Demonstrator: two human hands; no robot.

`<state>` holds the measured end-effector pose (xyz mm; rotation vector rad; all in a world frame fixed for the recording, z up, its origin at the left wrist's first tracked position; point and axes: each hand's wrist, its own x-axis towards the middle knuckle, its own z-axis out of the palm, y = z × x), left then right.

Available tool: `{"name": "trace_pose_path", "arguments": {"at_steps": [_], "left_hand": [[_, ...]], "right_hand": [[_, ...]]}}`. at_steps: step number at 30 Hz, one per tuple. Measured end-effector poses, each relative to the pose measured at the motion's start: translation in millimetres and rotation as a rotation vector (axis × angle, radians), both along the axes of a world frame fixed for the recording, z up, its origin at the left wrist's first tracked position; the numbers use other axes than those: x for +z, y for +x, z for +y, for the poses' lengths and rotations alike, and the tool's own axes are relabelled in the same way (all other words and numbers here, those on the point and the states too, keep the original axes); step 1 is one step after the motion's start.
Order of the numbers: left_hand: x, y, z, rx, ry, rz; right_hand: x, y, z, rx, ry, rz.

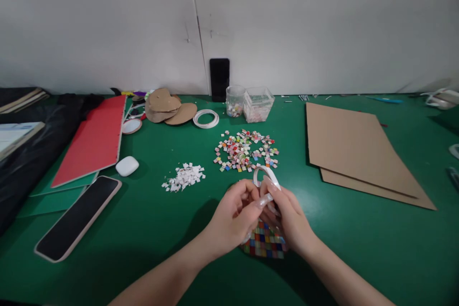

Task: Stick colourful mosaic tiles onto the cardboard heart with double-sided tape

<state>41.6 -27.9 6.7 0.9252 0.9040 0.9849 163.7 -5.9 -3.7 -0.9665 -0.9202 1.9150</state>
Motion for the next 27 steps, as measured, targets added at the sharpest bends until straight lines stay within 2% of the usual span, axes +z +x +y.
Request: {"name": "trace_pose_path", "arguments": {"at_steps": [8,13,20,27], "left_hand": [[0.7,2,1,0.027,0.012,0.006],[-0.4,1,0,0.035,0.029,0.119],[-2.7,0,-1,0.046,0.038,0.208],[-5.2,1,-1,0.054,0.023,0.210]], "right_hand": [[5.7,-1,0,0.028,0.040,-0.100],[10.0,-3,0,0.011,0.033,-0.127],[8.4,-3,-1,0.010,0.027,-0.130],[7.6,-4,0,0.010,0.041,-0.144]]}}
